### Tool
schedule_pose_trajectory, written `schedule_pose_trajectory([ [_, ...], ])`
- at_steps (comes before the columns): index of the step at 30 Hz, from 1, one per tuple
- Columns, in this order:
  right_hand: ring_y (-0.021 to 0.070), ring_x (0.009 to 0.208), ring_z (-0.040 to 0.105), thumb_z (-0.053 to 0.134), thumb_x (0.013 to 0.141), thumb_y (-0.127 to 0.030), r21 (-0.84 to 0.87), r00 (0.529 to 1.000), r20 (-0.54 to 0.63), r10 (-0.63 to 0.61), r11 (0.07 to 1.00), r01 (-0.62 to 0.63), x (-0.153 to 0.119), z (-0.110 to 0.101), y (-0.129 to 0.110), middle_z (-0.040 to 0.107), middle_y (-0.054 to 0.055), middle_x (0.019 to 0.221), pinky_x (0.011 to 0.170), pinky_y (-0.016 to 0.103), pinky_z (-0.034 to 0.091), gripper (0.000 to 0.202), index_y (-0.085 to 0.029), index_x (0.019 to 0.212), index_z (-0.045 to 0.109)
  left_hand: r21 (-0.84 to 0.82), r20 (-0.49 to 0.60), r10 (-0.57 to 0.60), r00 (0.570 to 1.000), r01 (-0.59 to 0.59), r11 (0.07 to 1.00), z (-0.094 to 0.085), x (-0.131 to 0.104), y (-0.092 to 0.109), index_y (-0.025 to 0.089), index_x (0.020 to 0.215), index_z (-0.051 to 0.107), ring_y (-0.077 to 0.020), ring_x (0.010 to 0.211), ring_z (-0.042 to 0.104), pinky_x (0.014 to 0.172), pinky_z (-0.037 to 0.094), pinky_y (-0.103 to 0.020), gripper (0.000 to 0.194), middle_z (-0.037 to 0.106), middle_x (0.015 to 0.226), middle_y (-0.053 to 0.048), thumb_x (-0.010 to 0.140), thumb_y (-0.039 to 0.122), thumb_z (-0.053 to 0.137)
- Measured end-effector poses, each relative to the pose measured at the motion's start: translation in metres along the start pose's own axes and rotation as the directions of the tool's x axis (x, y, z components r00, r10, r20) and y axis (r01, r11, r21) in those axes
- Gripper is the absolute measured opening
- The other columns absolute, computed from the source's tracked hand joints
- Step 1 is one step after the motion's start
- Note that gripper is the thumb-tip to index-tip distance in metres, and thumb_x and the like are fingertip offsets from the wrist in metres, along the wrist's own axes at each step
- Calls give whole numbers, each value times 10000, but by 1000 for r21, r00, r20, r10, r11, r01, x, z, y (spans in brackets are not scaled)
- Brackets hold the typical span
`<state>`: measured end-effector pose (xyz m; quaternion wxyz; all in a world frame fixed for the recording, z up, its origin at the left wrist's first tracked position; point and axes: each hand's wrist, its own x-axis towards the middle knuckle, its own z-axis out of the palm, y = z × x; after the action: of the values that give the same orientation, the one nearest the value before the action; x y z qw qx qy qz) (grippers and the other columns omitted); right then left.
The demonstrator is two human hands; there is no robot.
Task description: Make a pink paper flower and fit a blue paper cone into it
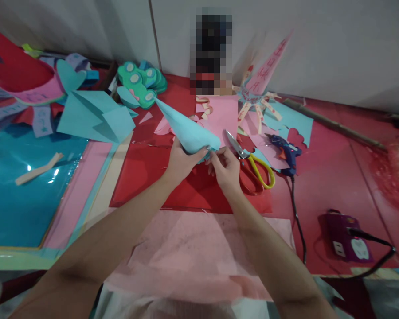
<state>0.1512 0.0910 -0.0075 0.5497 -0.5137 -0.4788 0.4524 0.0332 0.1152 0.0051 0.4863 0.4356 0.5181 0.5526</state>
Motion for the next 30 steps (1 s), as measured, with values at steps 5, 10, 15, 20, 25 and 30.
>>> schedule_pose_trajectory([
  [5, 62, 365, 457, 608, 780, -429, 15, 1000, 2, 1, 1000, -1, -1, 0, -3, 570, -64, 533, 364, 204, 375, 295, -210, 653, 456, -39, 19, 12, 1000, -11, 999, -1, 1, 0, 209, 1120, 569, -215, 1102, 556, 921, 462, -291, 596, 617, 1108, -67, 564, 251, 781],
  [10, 62, 362, 471, 556, 805, -496, 98, 997, 68, 21, 995, -27, 0, -3, -4, 608, -47, 588, 344, 202, 368, 293, -211, 744, 536, -270, 33, -108, 994, 113, 956, -1, 8, -4, 213, 985, 606, -189, 938, 622, 805, 506, -282, 480, 658, 1015, -40, 553, 309, 792],
  [15, 49, 364, 472, 576, 790, -503, 175, 993, 103, 66, 981, -83, 4, -5, 0, 611, -44, 597, 326, 177, 341, 309, -194, 785, 560, -438, 84, -285, 955, 292, 850, 0, 11, -4, 170, 798, 604, -141, 709, 625, 674, 509, -259, 408, 664, 773, -8, 490, 324, 823],
  [20, 41, 338, 458, 638, 735, -503, 173, 992, 108, 62, 982, -81, 4, -4, 0, 598, -60, 543, 325, 164, 343, 355, -194, 684, 471, -411, 146, -276, 950, 312, 856, 1, 7, -1, 156, 808, 614, -126, 647, 617, 642, 511, -255, 431, 665, 738, -3, 470, 298, 839],
  [25, 44, 329, 455, 632, 732, -518, 165, 991, 115, 72, 982, -91, 2, -2, -4, 591, -67, 521, 332, 167, 349, 381, -205, 673, 423, -414, 146, -277, 950, 313, 855, 1, 7, -1, 153, 805, 603, -120, 635, 618, 634, 516, -254, 424, 666, 741, -4, 476, 280, 839],
  [30, 47, 339, 460, 624, 735, -525, 154, 988, 138, 71, 984, -92, 2, -2, -5, 597, -63, 543, 338, 177, 352, 385, -209, 680, 410, -394, 146, -259, 955, 296, 870, 1, 7, -2, 158, 828, 595, -128, 640, 614, 639, 516, -268, 450, 660, 746, -6, 472, 291, 836],
])
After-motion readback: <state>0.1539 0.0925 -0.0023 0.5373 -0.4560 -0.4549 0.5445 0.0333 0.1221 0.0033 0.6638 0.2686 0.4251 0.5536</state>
